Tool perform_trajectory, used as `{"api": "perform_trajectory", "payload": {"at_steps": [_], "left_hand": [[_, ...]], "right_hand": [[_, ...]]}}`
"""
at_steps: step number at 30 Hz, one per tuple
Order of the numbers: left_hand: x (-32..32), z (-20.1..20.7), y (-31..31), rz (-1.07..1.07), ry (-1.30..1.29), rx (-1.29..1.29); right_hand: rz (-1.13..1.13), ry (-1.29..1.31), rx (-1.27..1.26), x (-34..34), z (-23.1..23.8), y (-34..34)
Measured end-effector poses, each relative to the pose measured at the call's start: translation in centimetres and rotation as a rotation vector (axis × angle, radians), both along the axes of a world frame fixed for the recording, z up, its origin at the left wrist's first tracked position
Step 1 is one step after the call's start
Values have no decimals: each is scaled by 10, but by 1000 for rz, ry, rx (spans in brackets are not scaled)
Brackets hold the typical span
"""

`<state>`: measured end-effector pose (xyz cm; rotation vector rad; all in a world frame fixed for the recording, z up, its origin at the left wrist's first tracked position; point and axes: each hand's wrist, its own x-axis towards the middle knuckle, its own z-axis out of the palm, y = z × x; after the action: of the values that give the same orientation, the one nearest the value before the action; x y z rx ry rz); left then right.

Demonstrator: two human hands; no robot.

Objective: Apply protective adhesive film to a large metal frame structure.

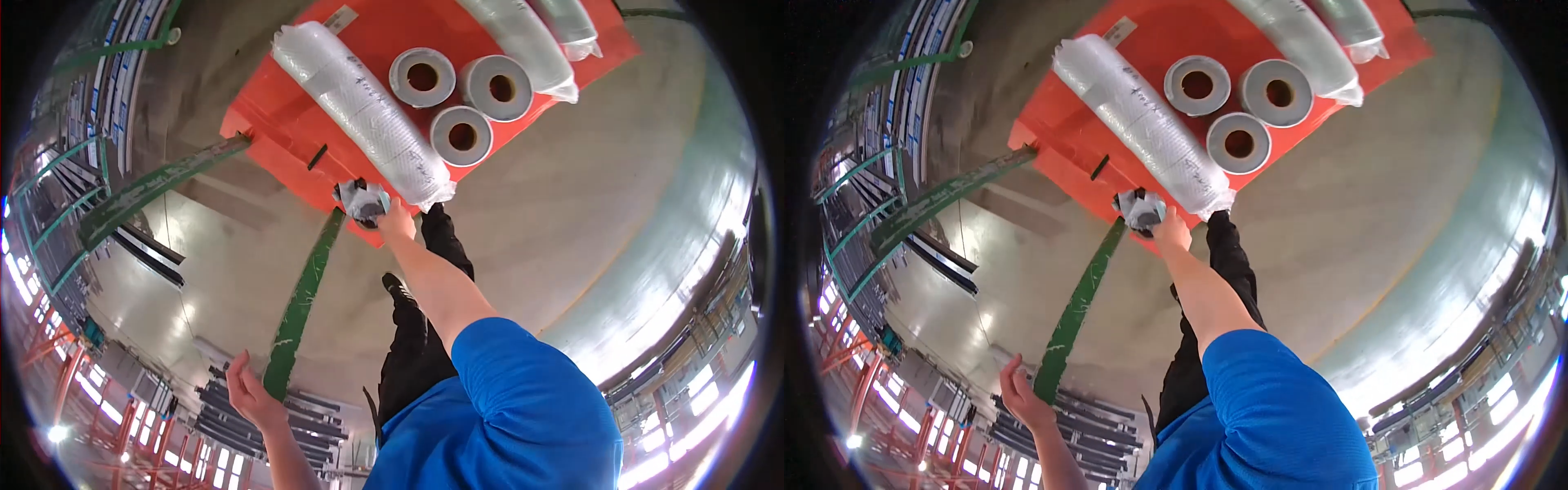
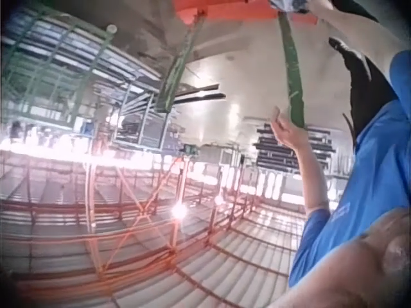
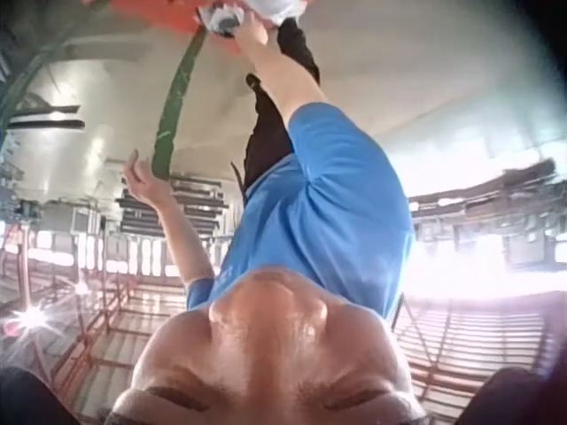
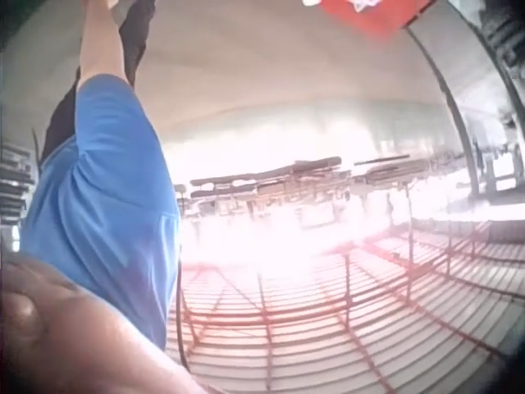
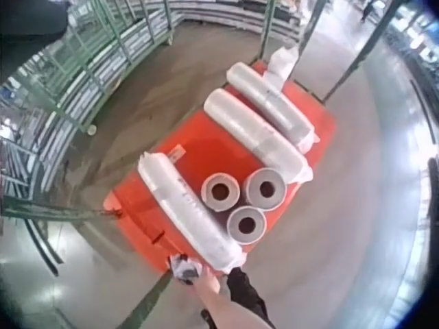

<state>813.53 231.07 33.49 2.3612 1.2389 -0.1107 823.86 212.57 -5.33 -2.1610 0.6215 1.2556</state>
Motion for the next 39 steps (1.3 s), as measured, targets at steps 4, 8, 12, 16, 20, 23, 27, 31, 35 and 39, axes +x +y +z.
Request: {"api": "perform_trajectory", "payload": {"at_steps": [4, 8, 12, 16, 20, 23, 27, 31, 35, 39], "left_hand": [[8, -2, -1, 59, -29, -32], [14, 1, -1, 74, 81, -22], [12, 1, 2, 65, 112, -10], [11, -1, 5, 50, 38, -41], [13, -2, 7, 50, 49, -33], [14, -1, 7, 62, 39, -34], [21, 0, 6, 48, 66, -13], [28, -2, 7, 82, -14, -64], [25, -3, 7, 63, 19, -16], [23, -6, 10, 43, 27, 32]], "right_hand": [[129, -27, 1, 19, -17, -9], [173, 49, 57, 40, -20, -49], [459, -490, -17, 80, -29, -103], [674, -754, -168, 123, -47, -141], [953, -684, -94, 139, -61, -156], [962, -637, -98, 147, -68, -151], [890, -558, -106, 165, -55, -141], [880, -513, -90, 186, -12, -138], [667, -377, 5, 201, 56, -159], [334, -315, 199, 195, 152, -196]]}}
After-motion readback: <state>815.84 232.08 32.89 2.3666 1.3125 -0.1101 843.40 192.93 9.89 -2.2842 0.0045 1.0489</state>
